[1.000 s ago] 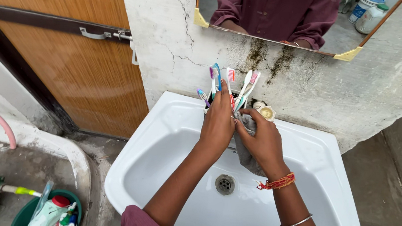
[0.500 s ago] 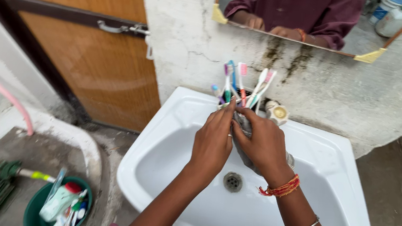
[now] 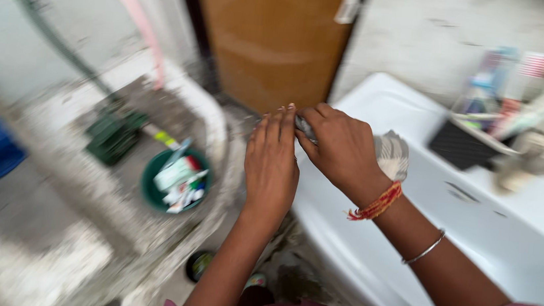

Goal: The person wipes several toothbrushes and tubes of toothpaste with a cloth over a sink, then places them back into a holder or on the sink edge. The person repeatedly retrieves items from a green bucket on the floor and wipes them before returning them.

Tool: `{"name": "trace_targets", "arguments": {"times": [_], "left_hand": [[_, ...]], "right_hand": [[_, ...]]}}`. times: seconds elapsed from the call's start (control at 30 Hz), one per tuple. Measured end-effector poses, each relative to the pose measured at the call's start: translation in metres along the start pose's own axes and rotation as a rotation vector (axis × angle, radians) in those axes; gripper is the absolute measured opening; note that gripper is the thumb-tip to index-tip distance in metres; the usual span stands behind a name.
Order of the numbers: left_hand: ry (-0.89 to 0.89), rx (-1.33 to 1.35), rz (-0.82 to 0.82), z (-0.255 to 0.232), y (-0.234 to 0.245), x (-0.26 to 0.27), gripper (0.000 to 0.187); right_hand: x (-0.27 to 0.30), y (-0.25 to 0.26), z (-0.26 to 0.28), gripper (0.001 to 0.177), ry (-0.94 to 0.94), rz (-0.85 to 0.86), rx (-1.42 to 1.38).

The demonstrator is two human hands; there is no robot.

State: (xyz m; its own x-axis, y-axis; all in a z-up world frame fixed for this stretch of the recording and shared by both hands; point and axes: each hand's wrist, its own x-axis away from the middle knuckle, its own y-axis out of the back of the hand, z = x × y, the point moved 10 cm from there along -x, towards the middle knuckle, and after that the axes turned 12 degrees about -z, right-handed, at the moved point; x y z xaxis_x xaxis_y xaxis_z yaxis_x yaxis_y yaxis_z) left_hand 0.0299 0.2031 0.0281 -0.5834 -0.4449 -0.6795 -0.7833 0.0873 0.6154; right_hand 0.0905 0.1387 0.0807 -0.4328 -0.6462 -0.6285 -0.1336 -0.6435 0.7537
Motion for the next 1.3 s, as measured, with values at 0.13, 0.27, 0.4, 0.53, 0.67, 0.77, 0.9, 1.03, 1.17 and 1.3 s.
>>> {"name": "trace_targets", "arguments": {"times": [0.13,0.27,0.4,0.53,0.67,0.77,0.9,1.03,1.17,1.3], "left_hand": [[0.113,-0.276,-0.019,0.096,0.042,0.013,0.063],[0.193,-0.365,-0.008,0.188,0.075,0.031,0.062],[0.281,-0.456,0.05,0.282,0.08,0.066,0.066],[0.385,-0.518,0.12,0.359,0.062,0.113,0.066],[0.491,-0.491,0.175,0.416,0.022,0.168,0.067],[0.527,-0.498,0.207,0.446,-0.014,0.205,0.064],[0.529,-0.567,0.323,0.479,-0.059,0.246,0.066],[0.581,-0.41,0.243,0.5,-0.081,0.269,0.066],[0.607,-0.486,0.397,0.515,-0.103,0.292,0.072],[0.655,-0.411,0.386,0.523,-0.112,0.303,0.068]], "right_hand": [[-0.027,-0.069,0.076,0.025,0.24,0.057,-0.029],[-0.043,-0.169,0.129,0.021,0.346,0.158,-0.032],[-0.036,-0.295,0.16,0.024,0.384,0.376,-0.014],[-0.01,-0.396,0.169,0.021,0.335,0.516,-0.036],[0.036,-0.483,0.156,0.025,0.269,0.604,-0.084],[0.08,-0.544,0.142,0.034,0.203,0.693,-0.13],[0.132,-0.628,0.123,0.04,0.123,0.807,-0.1],[0.17,-0.703,0.116,0.048,0.09,0.803,-0.152],[0.198,-0.784,0.118,0.057,0.239,0.8,-0.102],[0.222,-0.843,0.118,0.039,0.395,0.815,-0.005]]}}
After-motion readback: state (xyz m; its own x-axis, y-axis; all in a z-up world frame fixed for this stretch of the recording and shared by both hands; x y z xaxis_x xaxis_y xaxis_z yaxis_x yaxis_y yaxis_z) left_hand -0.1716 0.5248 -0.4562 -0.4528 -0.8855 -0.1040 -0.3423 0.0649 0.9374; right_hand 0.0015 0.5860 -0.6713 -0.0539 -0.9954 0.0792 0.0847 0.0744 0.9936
